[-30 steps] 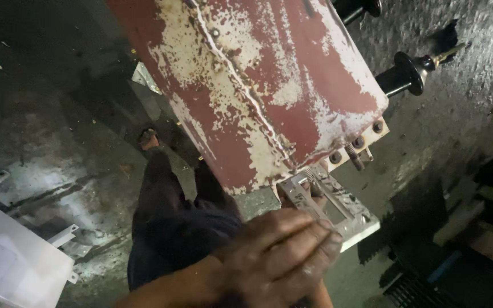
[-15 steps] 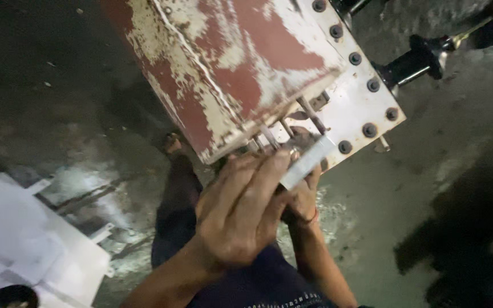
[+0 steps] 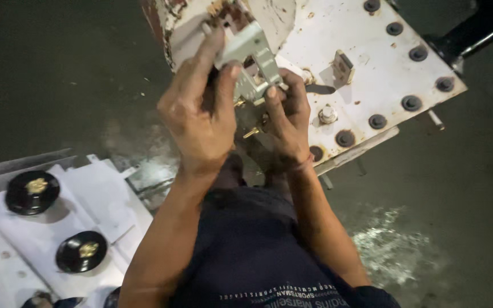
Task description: The person uses a wrench to work on bolts on a white machine base, then retrieves a metal mounting plate from a bucket on the floor, wipes it with a pink cloth, and fits and aligns the plate onto the machine before placing it down on the machine surface.
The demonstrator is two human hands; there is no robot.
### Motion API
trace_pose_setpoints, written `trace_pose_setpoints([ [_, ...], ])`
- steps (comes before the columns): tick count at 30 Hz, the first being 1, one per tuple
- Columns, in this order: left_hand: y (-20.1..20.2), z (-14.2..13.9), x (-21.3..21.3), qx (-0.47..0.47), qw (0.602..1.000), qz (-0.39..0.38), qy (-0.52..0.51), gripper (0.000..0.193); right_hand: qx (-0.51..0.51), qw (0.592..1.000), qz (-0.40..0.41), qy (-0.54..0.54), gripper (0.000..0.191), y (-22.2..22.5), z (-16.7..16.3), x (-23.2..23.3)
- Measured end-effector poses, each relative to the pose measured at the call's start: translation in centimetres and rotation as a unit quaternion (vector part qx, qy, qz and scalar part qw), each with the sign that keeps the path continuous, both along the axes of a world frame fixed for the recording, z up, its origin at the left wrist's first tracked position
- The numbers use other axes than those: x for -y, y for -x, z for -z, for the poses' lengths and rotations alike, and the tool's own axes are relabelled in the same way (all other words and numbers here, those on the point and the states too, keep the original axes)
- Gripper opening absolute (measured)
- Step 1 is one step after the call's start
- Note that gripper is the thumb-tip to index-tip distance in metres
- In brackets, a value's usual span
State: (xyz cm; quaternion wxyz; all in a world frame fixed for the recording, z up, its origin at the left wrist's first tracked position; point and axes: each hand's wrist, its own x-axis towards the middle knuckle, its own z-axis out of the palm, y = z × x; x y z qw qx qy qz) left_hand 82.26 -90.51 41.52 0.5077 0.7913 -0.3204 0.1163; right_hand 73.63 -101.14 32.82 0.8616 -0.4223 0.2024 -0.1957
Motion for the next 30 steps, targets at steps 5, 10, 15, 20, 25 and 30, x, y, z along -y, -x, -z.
trace_pose_setpoints([
  [5,1.2,-1.2,-0.4,-0.098,0.994,-0.039,0.006,0.03,-0.003,1.0,-0.017,0.025,0.03,1.0,0.7,0.2],
  [10,4.6,-0.8,-2.2,-0.258,0.954,-0.014,0.151,0.028,0.034,0.998,-0.047,0.031,0.032,5.8,0.4,-0.2],
  [15,7.5,2.3,-3.8,-0.393,0.905,0.005,0.166,0.025,-0.047,0.996,-0.007,0.081,0.033,10.5,0.5,0.1],
  [20,9.9,4.4,-5.7,-0.508,0.853,0.097,0.073,0.035,-0.111,0.98,0.026,0.161,0.03,11.5,0.5,2.6],
  [25,10.6,4.3,-6.1,-0.534,0.83,0.155,0.038,0.044,-0.085,0.946,-0.023,0.311,0.034,10.1,0.0,4.2],
  [30,11.4,3.9,-5.2,-0.543,0.819,0.074,0.172,0.033,-0.022,0.972,-0.057,0.228,0.042,10.2,0.4,2.5],
])
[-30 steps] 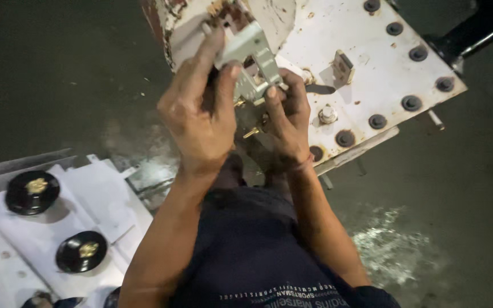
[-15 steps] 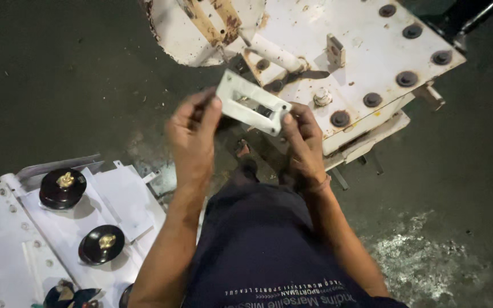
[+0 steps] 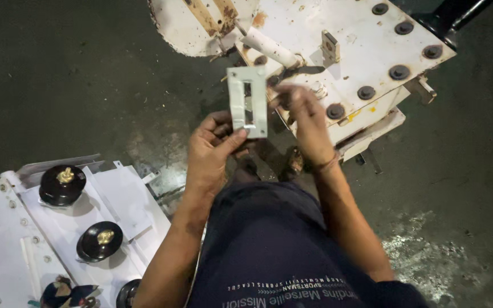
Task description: The person uses a wrench to work on bolts on a white machine base, then retrieves a metal mounting plate from a bucket on the floor, wipes it with a pink cloth, and fits and aligns the plate onto the machine before placing it down on the machine surface.
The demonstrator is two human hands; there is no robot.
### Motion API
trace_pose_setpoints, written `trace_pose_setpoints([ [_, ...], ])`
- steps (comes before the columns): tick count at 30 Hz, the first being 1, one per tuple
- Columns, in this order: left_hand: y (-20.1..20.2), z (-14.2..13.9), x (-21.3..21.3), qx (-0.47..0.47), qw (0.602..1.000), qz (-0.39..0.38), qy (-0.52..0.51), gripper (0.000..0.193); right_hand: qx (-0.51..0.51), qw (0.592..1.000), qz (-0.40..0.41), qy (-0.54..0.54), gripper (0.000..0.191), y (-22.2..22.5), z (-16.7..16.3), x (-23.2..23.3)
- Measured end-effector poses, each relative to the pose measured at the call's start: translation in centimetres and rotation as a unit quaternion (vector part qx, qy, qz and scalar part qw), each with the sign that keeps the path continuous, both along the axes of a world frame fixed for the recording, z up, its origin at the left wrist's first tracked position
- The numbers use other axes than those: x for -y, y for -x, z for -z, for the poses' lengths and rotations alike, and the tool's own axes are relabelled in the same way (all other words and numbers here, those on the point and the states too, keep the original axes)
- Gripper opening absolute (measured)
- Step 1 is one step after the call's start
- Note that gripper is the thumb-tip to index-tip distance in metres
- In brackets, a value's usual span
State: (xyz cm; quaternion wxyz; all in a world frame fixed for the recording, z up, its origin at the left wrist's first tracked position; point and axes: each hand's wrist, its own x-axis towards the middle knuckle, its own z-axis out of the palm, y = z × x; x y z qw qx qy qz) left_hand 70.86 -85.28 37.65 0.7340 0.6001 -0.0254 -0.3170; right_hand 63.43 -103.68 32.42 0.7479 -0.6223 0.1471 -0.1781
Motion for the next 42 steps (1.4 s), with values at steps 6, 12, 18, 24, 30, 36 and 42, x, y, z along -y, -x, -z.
trace_pose_setpoints([
  [6,0.7,0.6,0.5,-0.006,0.999,-0.046,0.023,0.028,-0.091,0.987,-0.065,-0.115,0.038,2.8,1.5,-3.1],
  [12,1.4,0.5,0.7,-0.003,0.998,-0.057,-0.031,0.026,-0.022,0.998,-0.037,-0.05,0.027,2.8,1.5,-2.7],
  [18,-1.6,-0.8,-0.1,0.137,0.986,-0.081,-0.043,0.027,-0.026,0.988,-0.075,0.132,0.024,2.6,1.3,-1.2],
  [24,-4.1,-1.6,-0.1,0.271,0.951,-0.07,-0.133,0.031,-0.051,0.989,0.009,-0.141,0.027,0.1,2.5,-3.0],
  [30,-5.9,-3.2,0.1,0.308,0.937,-0.088,-0.141,0.029,0.04,0.973,0.063,-0.218,0.029,-4.3,3.3,-6.2],
  [36,-10.7,-5.2,0.5,0.525,0.825,-0.021,-0.21,0.023,0.067,0.97,0.14,-0.187,0.031,-10.5,4.0,-6.6],
  [42,-13.2,-6.5,1.0,0.534,0.828,0.035,-0.167,0.022,0.089,0.94,0.204,-0.258,0.034,-14.0,4.5,-8.3],
])
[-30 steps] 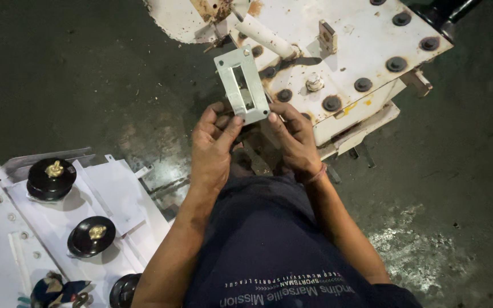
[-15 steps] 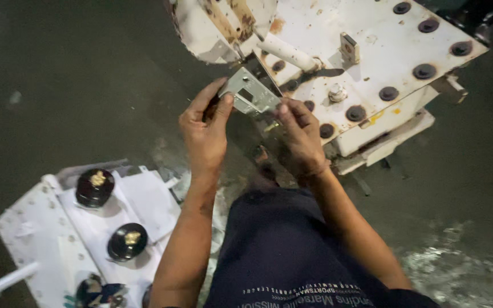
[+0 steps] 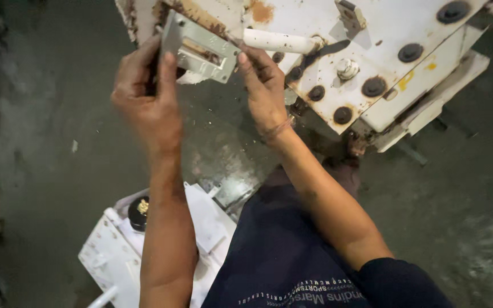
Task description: The person uses a wrench to work on bolts on a white machine base, then retrieves a metal mounting plate from a bucket on the floor, wipes it with a pink cloth, and fits and aligns the plate onto the machine before placing it down on the machine surface.
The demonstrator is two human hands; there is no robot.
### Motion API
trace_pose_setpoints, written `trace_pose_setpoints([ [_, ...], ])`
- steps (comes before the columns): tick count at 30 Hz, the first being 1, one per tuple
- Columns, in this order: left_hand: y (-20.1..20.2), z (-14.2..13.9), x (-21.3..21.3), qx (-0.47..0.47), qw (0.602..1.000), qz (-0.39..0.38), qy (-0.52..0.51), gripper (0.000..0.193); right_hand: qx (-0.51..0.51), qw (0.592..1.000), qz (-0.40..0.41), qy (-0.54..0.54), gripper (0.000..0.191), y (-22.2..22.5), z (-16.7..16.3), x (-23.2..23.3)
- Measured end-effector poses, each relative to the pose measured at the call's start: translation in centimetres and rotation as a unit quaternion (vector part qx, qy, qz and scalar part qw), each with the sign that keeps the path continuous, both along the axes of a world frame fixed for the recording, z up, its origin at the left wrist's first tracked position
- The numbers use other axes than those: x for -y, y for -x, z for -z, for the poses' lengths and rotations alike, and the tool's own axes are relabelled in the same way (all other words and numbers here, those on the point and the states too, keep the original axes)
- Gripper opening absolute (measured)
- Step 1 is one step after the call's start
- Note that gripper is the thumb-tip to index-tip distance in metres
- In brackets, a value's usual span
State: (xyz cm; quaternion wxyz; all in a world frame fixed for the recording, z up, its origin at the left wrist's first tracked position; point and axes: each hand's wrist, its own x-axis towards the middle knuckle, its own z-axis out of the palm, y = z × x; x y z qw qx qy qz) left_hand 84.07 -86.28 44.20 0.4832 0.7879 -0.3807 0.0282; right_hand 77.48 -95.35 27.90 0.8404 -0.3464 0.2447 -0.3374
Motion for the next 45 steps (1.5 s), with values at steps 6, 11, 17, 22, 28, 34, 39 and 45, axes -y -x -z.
trace_pose_setpoints([
  [6,-0.7,-0.1,-0.6,-0.034,0.997,0.069,0.013,0.021,0.06,0.994,0.082,0.047,0.033,-0.1,0.3,-0.9],
  [11,-1.1,-0.3,-0.2,-0.026,0.996,0.085,0.016,0.02,0.098,0.992,0.081,0.012,0.03,-0.8,0.2,-0.9],
  [17,-1.3,-1.8,0.0,0.022,0.998,0.065,-0.014,0.017,0.058,0.988,0.125,0.069,0.028,-0.7,-1.2,-2.0],
  [22,-1.5,-1.7,-0.4,0.001,0.995,0.097,-0.028,0.019,0.103,0.986,0.126,0.028,0.032,-1.0,-1.3,-1.8],
  [28,-2.3,-1.4,-0.7,0.024,0.994,0.104,-0.036,0.017,0.113,0.986,0.124,0.021,0.031,-1.6,-0.6,-1.6],
  [34,-2.2,-2.2,-0.5,0.079,0.987,0.116,-0.081,0.017,0.075,0.991,0.108,0.016,0.033,-1.8,-1.1,-1.8],
  [39,-2.0,-2.3,-0.4,0.063,0.989,0.1,-0.089,0.016,0.096,0.99,0.093,0.038,0.034,-1.6,-1.4,-1.7],
  [45,-2.9,-1.7,-0.3,0.092,0.988,0.095,-0.078,0.019,0.077,0.992,0.05,0.085,0.031,-0.5,-1.3,-2.8],
])
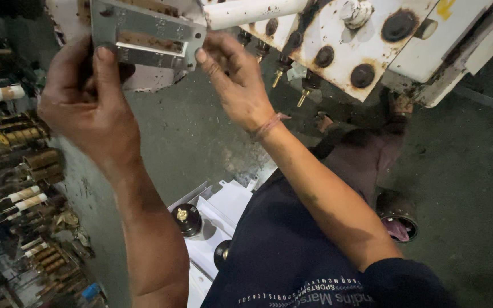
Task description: The person uses a wrench to work on bolts on a white machine base, then retrieves a metal mounting plate from a bucket on the floor, wipes it with a pink cloth, and fits and aligns the plate onto the machine before placing it down on the machine surface.
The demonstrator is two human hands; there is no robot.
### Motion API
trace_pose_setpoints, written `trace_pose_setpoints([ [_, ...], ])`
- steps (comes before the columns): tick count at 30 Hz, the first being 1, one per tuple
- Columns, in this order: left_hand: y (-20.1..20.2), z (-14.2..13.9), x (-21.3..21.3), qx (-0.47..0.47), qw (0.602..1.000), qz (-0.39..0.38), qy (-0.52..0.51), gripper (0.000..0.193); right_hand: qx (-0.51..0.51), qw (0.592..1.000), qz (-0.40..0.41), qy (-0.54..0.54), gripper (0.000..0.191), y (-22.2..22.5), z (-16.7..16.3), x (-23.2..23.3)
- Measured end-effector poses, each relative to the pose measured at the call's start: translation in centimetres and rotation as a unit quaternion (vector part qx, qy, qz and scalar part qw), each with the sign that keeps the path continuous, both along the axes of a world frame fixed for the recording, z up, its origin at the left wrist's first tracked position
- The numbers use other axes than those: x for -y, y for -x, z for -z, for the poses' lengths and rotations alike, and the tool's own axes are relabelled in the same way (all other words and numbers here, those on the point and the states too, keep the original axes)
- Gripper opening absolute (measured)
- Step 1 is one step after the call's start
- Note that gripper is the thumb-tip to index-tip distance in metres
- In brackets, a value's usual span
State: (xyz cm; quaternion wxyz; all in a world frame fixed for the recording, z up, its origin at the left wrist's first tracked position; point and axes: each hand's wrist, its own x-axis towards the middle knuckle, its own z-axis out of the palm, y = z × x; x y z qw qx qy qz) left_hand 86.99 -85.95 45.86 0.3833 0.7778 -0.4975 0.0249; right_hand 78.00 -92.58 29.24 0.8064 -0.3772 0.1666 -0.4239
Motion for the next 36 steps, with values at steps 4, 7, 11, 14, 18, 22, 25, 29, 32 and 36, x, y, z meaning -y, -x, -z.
trace_pose_setpoints([
  [4,-0.1,0.2,0.0,-0.041,0.999,-0.009,0.013,0.019,-0.088,0.995,-0.007,-0.046,0.03,-0.2,-0.5,-0.6],
  [7,0.1,0.1,0.0,-0.035,0.999,-0.01,0.021,0.019,-0.03,0.998,0.034,-0.032,0.033,-0.7,-0.6,-0.6],
  [11,0.4,0.3,0.0,-0.056,0.998,-0.022,0.033,0.018,-0.029,0.998,0.057,-0.014,0.038,-1.0,-0.4,-0.3],
  [14,0.5,0.5,0.1,-0.039,0.999,-0.018,0.033,0.017,-0.051,0.997,0.066,-0.006,0.039,-1.0,-0.6,-0.4],
  [18,0.7,0.3,-0.1,0.002,1.0,-0.021,0.011,0.016,-0.11,0.99,0.083,0.011,0.037,-0.9,-1.4,-0.6],
  [22,1.1,-0.3,-0.3,0.073,0.995,-0.054,-0.033,0.018,-0.176,0.983,0.044,-0.003,0.036,-0.5,-2.4,-0.2],
  [25,1.2,-0.5,-0.1,0.003,0.999,-0.029,-0.012,0.022,-0.158,0.986,0.043,0.003,0.036,-0.1,-2.9,-0.1],
  [29,1.4,-0.6,0.4,-0.035,0.999,-0.035,-0.01,0.025,-0.129,0.991,0.046,0.005,0.037,0.3,-3.5,-0.4],
  [32,1.6,-0.5,0.4,-0.026,0.999,-0.026,-0.014,0.027,-0.193,0.981,0.01,-0.006,0.037,0.3,-3.7,-0.2],
  [36,1.6,-0.3,0.0,-0.031,0.999,-0.022,-0.019,0.026,-0.093,0.995,-0.026,-0.002,0.036,0.7,-3.1,1.0],
])
